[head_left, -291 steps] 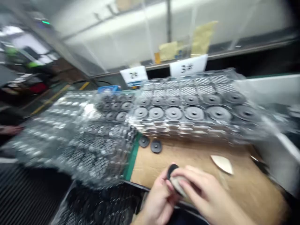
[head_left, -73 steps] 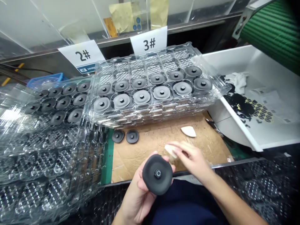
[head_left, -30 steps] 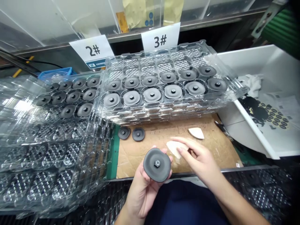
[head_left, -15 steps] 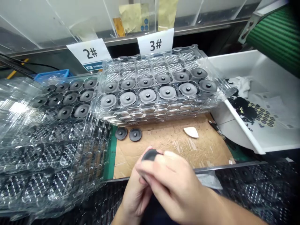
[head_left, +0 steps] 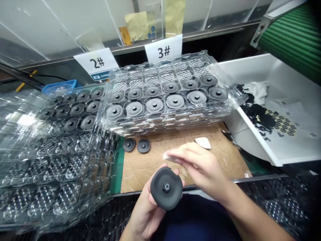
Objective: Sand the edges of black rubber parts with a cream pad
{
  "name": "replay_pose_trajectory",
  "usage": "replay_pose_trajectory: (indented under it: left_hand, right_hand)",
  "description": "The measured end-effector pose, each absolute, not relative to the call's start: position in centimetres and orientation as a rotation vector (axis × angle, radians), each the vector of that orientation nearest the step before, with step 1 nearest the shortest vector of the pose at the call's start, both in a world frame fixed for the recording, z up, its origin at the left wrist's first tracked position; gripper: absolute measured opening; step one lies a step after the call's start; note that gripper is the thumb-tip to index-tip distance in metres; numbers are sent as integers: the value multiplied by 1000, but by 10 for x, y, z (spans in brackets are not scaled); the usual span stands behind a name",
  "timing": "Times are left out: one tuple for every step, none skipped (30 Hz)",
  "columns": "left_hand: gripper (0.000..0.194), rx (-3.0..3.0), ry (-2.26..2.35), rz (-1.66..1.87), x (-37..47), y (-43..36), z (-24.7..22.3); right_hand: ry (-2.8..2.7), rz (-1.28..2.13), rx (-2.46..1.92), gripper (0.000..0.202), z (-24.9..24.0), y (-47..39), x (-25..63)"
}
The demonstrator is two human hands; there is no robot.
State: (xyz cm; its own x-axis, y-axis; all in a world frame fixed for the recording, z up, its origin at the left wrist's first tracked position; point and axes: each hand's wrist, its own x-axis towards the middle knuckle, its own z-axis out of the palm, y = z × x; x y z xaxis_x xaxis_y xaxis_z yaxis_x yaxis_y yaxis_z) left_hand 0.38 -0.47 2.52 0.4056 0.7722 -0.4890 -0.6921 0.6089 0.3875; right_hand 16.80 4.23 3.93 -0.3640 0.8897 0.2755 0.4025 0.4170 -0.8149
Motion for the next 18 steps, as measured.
replay_pose_trajectory:
  left_hand:
    - [49,124,653,926,2,-6,24]
    - [50,117,630,924,0,-7,22]
    - [51,112,623,921,-2,-7,21]
    - [51,107,622,911,-2,-8,19]
    - [49,99,622,897,-3,-8,18]
    - [48,92,618,884,-2,-7,17]
    - [47,88,609,871,-1,-7,17]
    - [46,89,595,860,1,-6,18]
    - [45,97,579,850,3,-5,18]
    - [44,111,567,841,5,-4,18]
    - [44,129,560,830,7,-4,18]
    - [43,146,563,820,9,-4,17]
    - [43,160,576,814,11,-4,15]
    - [42,168,601,812,13,-5,13]
    - [40,173,636,814,15,-6,11]
    - [38,180,674,822,16,-7,9]
    - [36,190,709,836,17,-9,6]
    - [34,201,735,852,18,-10,4]
  right_hand:
    - [-1860,863,-1244,27,24,39,172]
    - [-1808,890,-1362,27,7,34,175]
    - [-1789,935,-1453,27,-11,26,178]
    - [-1796,987,-1506,27,-28,18,180]
    - [-1811,1031,-1527,27,-45,9,182]
    - [-1821,1059,-1531,26,-57,2,184]
    - [-1818,1073,-1537,25,-66,-4,186]
    - [-1805,1079,-1551,24,-68,-8,189]
    - [-1781,1076,-1574,24,-65,-10,192]
    - [-1742,1059,-1601,24,-56,-10,195]
    - [-1695,1023,-1619,24,-41,-8,197]
    - [-1663,978,-1608,25,-23,-5,199]
    - [-1652,920,-1559,25,-4,-1,199]
    - [-1696,846,-1445,27,15,3,198]
    - [-1814,787,-1276,29,32,7,197]
    - [-1944,734,-1104,30,44,12,194]
    - [-2065,702,-957,30,53,16,192]
    - [-2169,698,-866,29,57,20,191]
